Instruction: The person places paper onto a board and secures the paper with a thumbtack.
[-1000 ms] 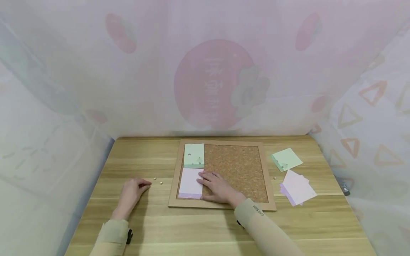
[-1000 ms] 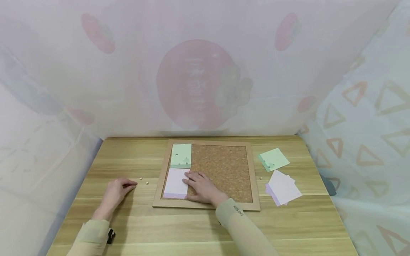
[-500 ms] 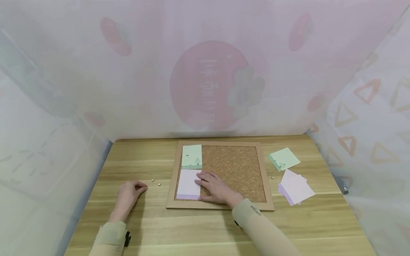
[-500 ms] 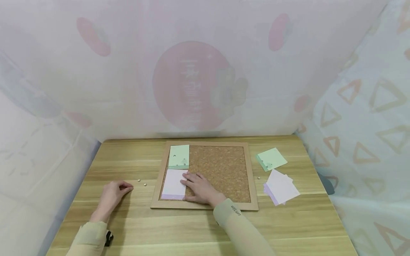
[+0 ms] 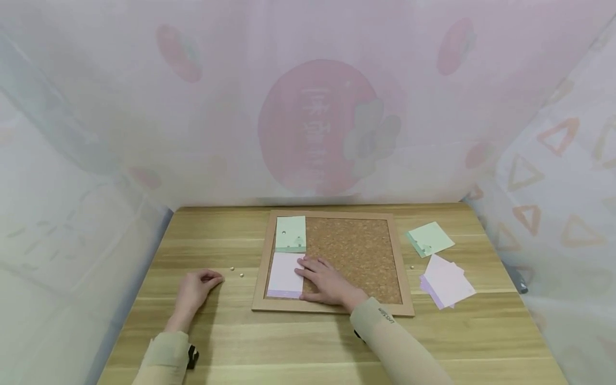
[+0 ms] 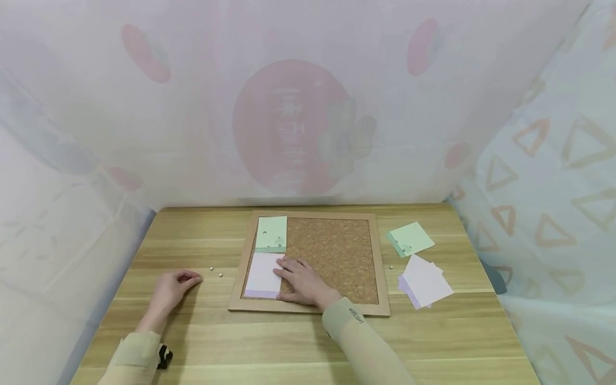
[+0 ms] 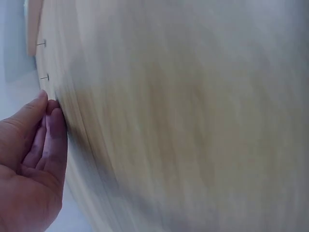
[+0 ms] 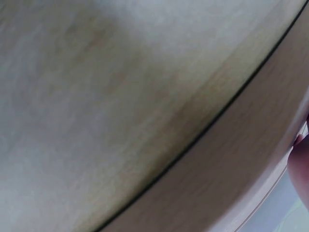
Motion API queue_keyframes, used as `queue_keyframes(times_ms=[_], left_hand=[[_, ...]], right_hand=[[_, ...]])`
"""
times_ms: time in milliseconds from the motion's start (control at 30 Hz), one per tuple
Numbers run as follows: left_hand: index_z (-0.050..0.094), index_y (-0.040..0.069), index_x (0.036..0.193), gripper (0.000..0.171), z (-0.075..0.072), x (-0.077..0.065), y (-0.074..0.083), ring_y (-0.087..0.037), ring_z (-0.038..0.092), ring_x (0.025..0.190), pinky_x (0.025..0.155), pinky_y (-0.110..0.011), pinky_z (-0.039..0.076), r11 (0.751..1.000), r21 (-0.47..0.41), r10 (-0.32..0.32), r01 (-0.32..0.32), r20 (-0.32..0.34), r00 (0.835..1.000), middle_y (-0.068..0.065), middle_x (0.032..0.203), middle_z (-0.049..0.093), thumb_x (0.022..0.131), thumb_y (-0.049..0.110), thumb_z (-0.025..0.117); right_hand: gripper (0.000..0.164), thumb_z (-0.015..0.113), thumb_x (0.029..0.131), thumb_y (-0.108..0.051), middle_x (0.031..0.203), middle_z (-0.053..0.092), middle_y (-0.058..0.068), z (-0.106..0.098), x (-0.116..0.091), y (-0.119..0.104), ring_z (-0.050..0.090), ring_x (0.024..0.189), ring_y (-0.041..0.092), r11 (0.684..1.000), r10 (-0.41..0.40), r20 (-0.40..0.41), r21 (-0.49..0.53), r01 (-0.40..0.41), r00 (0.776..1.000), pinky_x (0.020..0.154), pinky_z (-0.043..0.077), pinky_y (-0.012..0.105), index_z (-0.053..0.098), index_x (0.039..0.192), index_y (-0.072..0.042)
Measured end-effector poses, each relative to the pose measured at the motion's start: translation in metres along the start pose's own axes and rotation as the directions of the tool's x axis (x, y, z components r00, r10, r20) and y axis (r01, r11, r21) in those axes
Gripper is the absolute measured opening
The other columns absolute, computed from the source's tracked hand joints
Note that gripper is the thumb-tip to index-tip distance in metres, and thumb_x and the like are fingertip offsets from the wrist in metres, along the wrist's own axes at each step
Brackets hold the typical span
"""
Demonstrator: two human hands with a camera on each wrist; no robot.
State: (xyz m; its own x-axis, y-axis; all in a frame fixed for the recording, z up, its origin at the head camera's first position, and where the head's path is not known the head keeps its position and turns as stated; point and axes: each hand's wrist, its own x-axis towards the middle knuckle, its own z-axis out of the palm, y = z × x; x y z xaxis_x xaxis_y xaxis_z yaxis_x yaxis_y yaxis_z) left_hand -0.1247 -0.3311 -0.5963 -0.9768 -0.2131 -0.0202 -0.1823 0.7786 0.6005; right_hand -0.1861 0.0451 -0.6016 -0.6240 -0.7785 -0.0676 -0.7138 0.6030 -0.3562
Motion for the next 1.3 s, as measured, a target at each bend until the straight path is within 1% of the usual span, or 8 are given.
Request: queue_keyframes(times_ms=[233,433,533,633,867,1100,1200,1300], left_hand=[[0.078,0.01,0.105,0.022,-0.0011,0.003,-0.0017,-0.035,0.069,0.107,0.096,-0.051,0.051,0.994,-0.072,-0.076,0.079,0.032,0.997,-0.014,0.107,0.077,0.092,0.027,0.073],[0.076,0.012,0.112,0.025,-0.0045,0.0015,-0.0004,-0.037,0.062,0.121,0.105,-0.053,0.045,0.983,-0.131,-0.118,0.129,0.087,0.989,-0.015,0.119,0.073,0.094,0.028,0.07],[0.076,0.012,0.113,0.027,-0.006,0.001,0.0013,-0.037,0.061,0.124,0.108,-0.053,0.043,0.978,-0.144,-0.135,0.148,0.1,0.986,-0.015,0.121,0.072,0.094,0.03,0.07],[0.076,0.013,0.113,0.028,-0.0065,0.0015,0.0027,-0.037,0.06,0.125,0.107,-0.052,0.043,0.979,-0.141,-0.132,0.145,0.101,0.986,-0.014,0.122,0.072,0.094,0.033,0.07],[0.078,0.015,0.109,0.028,-0.0062,0.0045,0.0026,-0.035,0.063,0.121,0.105,-0.051,0.045,0.985,-0.12,-0.11,0.122,0.1,0.989,-0.012,0.118,0.074,0.093,0.037,0.071],[0.078,0.016,0.105,0.031,-0.0034,0.0068,-0.0004,-0.031,0.066,0.114,0.1,-0.046,0.048,0.983,-0.139,-0.108,0.116,0.067,0.992,-0.009,0.112,0.076,0.09,0.042,0.073],[0.078,0.017,0.104,0.032,-0.0018,0.007,-0.0035,-0.026,0.068,0.107,0.095,-0.04,0.05,0.983,-0.146,-0.102,0.112,0.069,0.992,-0.007,0.109,0.077,0.089,0.045,0.073],[0.077,0.015,0.103,0.032,-0.0016,0.0067,-0.0052,-0.016,0.068,0.096,0.086,-0.03,0.052,0.979,-0.173,-0.096,0.112,0.096,0.991,-0.006,0.106,0.077,0.09,0.044,0.072]], right_hand=[[0.072,0.062,0.094,-0.054,0.165,0.03,0.005,-0.0041,-0.0016,-0.0014,0.024,0.155,0.023,0.999,-0.03,-0.027,0.017,0.031,0.999,0.127,0.02,0.051,0.042,0.152,-0.016],[0.073,0.063,0.094,-0.053,0.165,0.029,0.005,-0.0044,-0.0012,-0.0016,0.023,0.155,0.023,0.999,-0.027,-0.02,0.026,0.028,0.999,0.127,0.018,0.051,0.041,0.153,-0.017],[0.073,0.064,0.094,-0.052,0.165,0.029,0.005,-0.0044,-0.0004,-0.0014,0.025,0.154,0.024,0.999,-0.029,-0.025,0.026,0.03,0.999,0.127,0.019,0.052,0.041,0.153,-0.017],[0.072,0.064,0.094,-0.051,0.165,0.03,0.005,-0.0043,-0.0004,-0.0008,0.025,0.154,0.024,0.999,-0.031,-0.027,0.021,0.032,0.999,0.126,0.019,0.052,0.042,0.153,-0.017],[0.072,0.063,0.094,-0.052,0.164,0.031,0.007,-0.0047,-0.0016,0.0,0.027,0.153,0.024,0.999,-0.048,-0.038,0.018,0.049,0.998,0.125,0.021,0.054,0.042,0.153,-0.016],[0.072,0.062,0.094,-0.053,0.165,0.03,0.005,-0.0059,-0.0018,0.0002,0.026,0.154,0.023,0.999,-0.038,-0.028,0.024,0.039,0.999,0.126,0.02,0.053,0.041,0.153,-0.017],[0.071,0.062,0.095,-0.052,0.165,0.03,0.006,-0.0064,-0.0019,-0.0012,0.026,0.154,0.024,0.999,-0.042,-0.027,0.026,0.042,0.999,0.126,0.02,0.053,0.041,0.153,-0.017],[0.072,0.062,0.095,-0.051,0.165,0.03,0.007,-0.006,-0.0015,-0.0025,0.026,0.154,0.024,0.999,-0.044,-0.022,0.027,0.045,0.999,0.126,0.02,0.053,0.041,0.153,-0.016]])
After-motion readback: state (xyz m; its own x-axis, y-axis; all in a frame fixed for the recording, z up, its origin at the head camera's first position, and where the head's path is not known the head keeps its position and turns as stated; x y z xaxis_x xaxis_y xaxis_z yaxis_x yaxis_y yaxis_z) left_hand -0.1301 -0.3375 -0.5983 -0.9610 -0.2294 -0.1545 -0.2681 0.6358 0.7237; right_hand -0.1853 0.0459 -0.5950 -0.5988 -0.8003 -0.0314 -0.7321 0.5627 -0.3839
